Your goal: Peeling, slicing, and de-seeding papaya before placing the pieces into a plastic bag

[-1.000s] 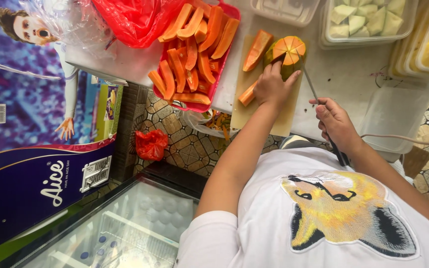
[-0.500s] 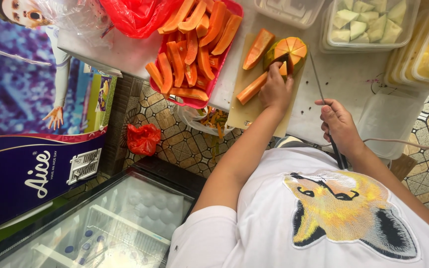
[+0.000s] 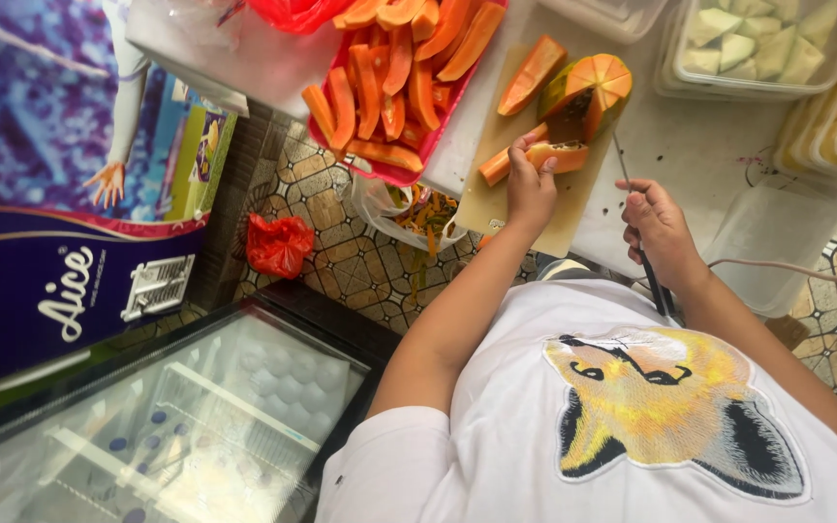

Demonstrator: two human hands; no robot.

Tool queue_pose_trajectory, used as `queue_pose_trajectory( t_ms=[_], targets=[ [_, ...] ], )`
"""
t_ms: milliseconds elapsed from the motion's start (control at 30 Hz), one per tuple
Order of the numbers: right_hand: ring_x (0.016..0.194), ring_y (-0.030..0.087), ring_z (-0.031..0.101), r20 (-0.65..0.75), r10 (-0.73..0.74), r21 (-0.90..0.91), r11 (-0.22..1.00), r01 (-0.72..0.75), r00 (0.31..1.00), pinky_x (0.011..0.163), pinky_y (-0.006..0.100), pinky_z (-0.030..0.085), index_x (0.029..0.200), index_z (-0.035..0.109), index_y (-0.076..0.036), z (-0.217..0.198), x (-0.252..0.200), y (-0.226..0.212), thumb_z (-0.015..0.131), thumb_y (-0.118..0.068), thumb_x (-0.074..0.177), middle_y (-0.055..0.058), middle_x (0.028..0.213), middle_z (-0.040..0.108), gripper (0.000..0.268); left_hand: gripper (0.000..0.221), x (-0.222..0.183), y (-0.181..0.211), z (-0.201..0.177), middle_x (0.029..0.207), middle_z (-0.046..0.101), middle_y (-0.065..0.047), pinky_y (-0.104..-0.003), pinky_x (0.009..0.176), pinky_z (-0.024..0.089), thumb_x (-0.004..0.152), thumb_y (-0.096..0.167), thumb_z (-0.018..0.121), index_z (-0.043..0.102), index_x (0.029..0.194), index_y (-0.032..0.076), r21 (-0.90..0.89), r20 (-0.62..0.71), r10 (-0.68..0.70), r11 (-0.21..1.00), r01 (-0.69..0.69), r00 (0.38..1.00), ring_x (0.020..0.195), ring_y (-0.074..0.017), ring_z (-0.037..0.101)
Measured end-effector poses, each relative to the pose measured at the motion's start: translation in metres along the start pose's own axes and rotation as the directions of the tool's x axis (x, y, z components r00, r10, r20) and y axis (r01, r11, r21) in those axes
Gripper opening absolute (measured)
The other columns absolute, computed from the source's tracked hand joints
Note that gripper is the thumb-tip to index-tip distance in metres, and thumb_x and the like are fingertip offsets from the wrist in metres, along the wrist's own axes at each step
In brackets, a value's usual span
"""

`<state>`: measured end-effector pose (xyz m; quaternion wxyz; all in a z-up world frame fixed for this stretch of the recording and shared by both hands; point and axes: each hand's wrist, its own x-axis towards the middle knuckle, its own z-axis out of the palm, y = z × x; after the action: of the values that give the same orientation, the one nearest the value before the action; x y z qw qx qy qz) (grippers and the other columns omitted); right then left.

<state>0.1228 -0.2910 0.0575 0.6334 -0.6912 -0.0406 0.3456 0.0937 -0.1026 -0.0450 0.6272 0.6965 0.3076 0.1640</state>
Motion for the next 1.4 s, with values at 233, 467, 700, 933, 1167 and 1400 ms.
queue_pose_trajectory(
  t_ms=[233, 467, 700, 933, 1167, 1400],
  targets=[
    [0.057, 0.005, 0.041, 0.16, -0.094, 0.011, 0.996, 0.094, 0.983, 0.034, 0.017, 0.038, 0.145, 0.041, -0.011, 0.022, 0.019, -0.013, 0.046, -0.052, 0.109, -0.004, 0.082, 0.038, 0.055, 0.043, -0.036, 0.015, -0.067, 0.134, 0.054, -0.008, -0.048, 0.089, 0.062, 0.11, 0.022, 0.056, 0.035, 0.147, 0.022, -0.632, 0.276, -0.236, 0.686, 0.361, 0.932, 0.112, -0.035, 0.065],
    [0.053, 0.013, 0.046, 0.481, -0.05, 0.161, 0.986, -0.032, 0.875, 0.029, 0.023, 0.042, 0.145, 0.047, -0.005, 0.089, 0.039, -0.004, 0.046, -0.056, 0.106, 0.009, 0.089, 0.05, 0.064, 0.041, -0.037, 0.001, -0.132, 0.121, 0.064, -0.016, -0.051, 0.086, 0.063, 0.109, 0.048, 0.051, 0.035, 0.143, 0.032, -0.836, 0.293, -0.24, 0.406, 0.369, 0.926, 0.105, -0.0368, 0.07],
    [0.074, 0.04, 0.061, 0.754, -0.006, -0.394, 0.796, 0.459, 0.657, 0.068, 0.057, 0.049, 0.15, 0.052, -0.007, 0.173, 0.011, -0.064, 0.055, -0.043, 0.1, 0.025, 0.088, 0.066, 0.062, 0.036, -0.033, -0.053, -0.172, 0.1, 0.071, -0.015, -0.044, 0.064, 0.063, 0.107, 0.048, 0.05, 0.053, 0.129, 0.02, -0.926, 0.077, -0.587, 0.258, 0.276, 0.806, 0.075, -0.0307, 0.073],
    [0.086, 0.051, 0.064, 0.828, 0.234, -0.534, 0.606, 0.59, 0.509, 0.078, 0.063, 0.049, 0.161, 0.033, -0.023, 0.208, -0.01, -0.075, 0.05, -0.053, 0.094, 0.025, 0.093, 0.066, 0.075, 0.038, -0.04, -0.092, -0.22, 0.095, 0.074, -0.014, -0.031, 0.064, 0.061, 0.11, 0.037, 0.034, 0.055, 0.129, 0.012, -0.928, 0.153, -0.6, 0.185, 0.322, 0.785, 0.069, -0.0244, 0.069],
    [0.107, 0.064, 0.059, 0.817, 0.279, -0.571, 0.504, 0.648, 0.504, 0.096, 0.072, 0.044, 0.162, 0.029, -0.033, 0.226, -0.028, -0.088, 0.038, -0.055, 0.098, 0.03, 0.128, 0.06, 0.068, 0.032, -0.029, -0.153, -0.225, 0.099, 0.078, -0.015, -0.037, 0.062, 0.062, 0.107, 0.046, 0.04, 0.062, 0.125, 0.034, -0.928, 0.168, -0.631, 0.157, 0.337, 0.758, 0.069, -0.0302, 0.072],
    [0.11, 0.064, 0.057, 0.808, 0.317, -0.586, 0.514, 0.626, 0.496, 0.098, 0.072, 0.042, 0.162, 0.028, -0.036, 0.232, -0.028, -0.087, 0.038, -0.053, 0.099, 0.028, 0.13, 0.061, 0.066, 0.027, -0.034, -0.135, -0.24, 0.105, 0.078, -0.012, -0.04, 0.062, 0.061, 0.107, 0.047, 0.038, 0.059, 0.123, 0.04, -0.916, 0.109, -0.615, 0.242, 0.319, 0.781, 0.068, -0.0339, 0.071]
  ],
)
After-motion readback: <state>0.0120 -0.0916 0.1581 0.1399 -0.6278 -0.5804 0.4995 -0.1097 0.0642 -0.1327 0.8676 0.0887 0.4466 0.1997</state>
